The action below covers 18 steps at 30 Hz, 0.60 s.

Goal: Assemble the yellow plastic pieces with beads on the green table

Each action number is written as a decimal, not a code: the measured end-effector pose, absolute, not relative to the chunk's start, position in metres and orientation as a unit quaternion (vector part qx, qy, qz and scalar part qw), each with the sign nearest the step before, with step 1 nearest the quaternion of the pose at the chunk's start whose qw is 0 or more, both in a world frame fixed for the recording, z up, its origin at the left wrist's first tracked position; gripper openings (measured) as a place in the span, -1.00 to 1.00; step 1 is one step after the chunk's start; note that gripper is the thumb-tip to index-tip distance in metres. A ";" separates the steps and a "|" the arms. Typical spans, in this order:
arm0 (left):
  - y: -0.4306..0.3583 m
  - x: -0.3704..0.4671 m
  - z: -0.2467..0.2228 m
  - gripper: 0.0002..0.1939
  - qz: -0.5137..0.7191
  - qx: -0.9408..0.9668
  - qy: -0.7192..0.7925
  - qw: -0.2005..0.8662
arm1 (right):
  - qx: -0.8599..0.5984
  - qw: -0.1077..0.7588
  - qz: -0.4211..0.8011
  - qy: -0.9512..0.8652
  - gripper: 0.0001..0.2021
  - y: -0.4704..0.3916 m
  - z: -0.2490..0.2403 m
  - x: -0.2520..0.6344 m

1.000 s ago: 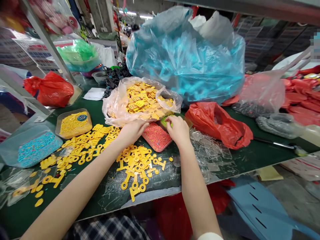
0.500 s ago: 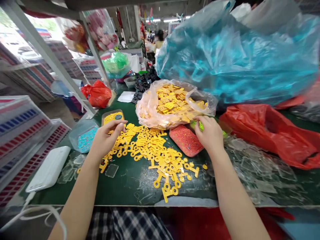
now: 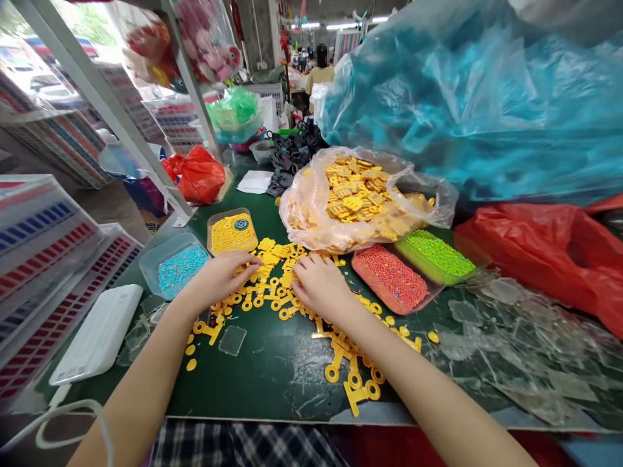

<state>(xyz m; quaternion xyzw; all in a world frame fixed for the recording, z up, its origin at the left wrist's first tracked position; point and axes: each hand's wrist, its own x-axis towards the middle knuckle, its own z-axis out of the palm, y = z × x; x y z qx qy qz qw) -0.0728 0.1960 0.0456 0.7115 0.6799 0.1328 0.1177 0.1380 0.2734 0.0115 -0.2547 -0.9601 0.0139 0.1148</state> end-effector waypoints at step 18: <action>0.191 -0.061 0.025 -0.67 0.050 0.755 0.637 0.144 | -0.227 0.211 0.037 -0.950 -0.80 0.265 0.011 0.157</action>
